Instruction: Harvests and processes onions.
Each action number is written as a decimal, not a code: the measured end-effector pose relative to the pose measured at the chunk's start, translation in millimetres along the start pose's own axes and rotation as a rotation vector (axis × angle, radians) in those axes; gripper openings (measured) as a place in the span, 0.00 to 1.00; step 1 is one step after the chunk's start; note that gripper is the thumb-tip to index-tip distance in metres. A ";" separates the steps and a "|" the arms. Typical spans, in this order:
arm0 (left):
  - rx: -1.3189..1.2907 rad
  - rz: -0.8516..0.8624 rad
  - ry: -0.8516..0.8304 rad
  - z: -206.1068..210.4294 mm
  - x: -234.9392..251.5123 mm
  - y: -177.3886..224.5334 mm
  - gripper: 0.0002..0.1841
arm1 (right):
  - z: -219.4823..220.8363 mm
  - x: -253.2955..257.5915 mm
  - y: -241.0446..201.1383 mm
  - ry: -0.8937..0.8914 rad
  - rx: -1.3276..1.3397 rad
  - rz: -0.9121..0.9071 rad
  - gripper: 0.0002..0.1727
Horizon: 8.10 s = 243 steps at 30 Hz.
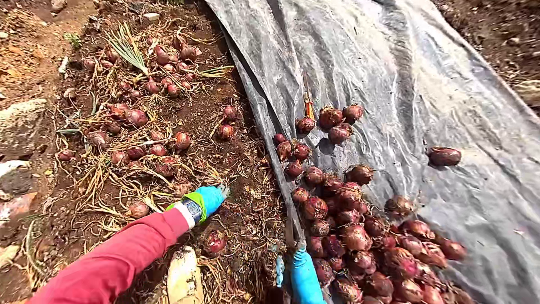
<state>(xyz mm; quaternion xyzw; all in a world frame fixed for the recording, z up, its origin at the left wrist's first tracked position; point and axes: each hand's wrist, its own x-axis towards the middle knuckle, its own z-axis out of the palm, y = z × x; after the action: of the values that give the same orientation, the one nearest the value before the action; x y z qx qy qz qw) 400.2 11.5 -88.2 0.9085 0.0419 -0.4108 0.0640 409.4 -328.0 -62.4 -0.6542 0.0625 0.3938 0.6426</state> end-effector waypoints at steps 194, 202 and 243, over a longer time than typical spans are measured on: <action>-0.479 0.376 0.486 25.1 -127.3 -2.7 0.11 | 106.2 39.1 -11.6 -0.391 -0.149 0.056 0.48; -0.534 0.588 0.722 -23.5 -87.4 29.6 0.18 | 73.2 48.2 -19.9 -0.531 -0.063 -0.084 0.49; -0.876 -0.086 0.502 38.8 -137.0 -69.9 0.35 | 170.3 44.2 38.9 -0.514 0.094 0.119 0.45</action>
<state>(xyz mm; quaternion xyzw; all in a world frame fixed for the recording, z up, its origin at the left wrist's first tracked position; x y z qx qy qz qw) 272.1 71.4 -16.4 0.8645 0.2620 -0.1258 0.4102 342.7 -164.2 -96.3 -0.4974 -0.0464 0.5807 0.6428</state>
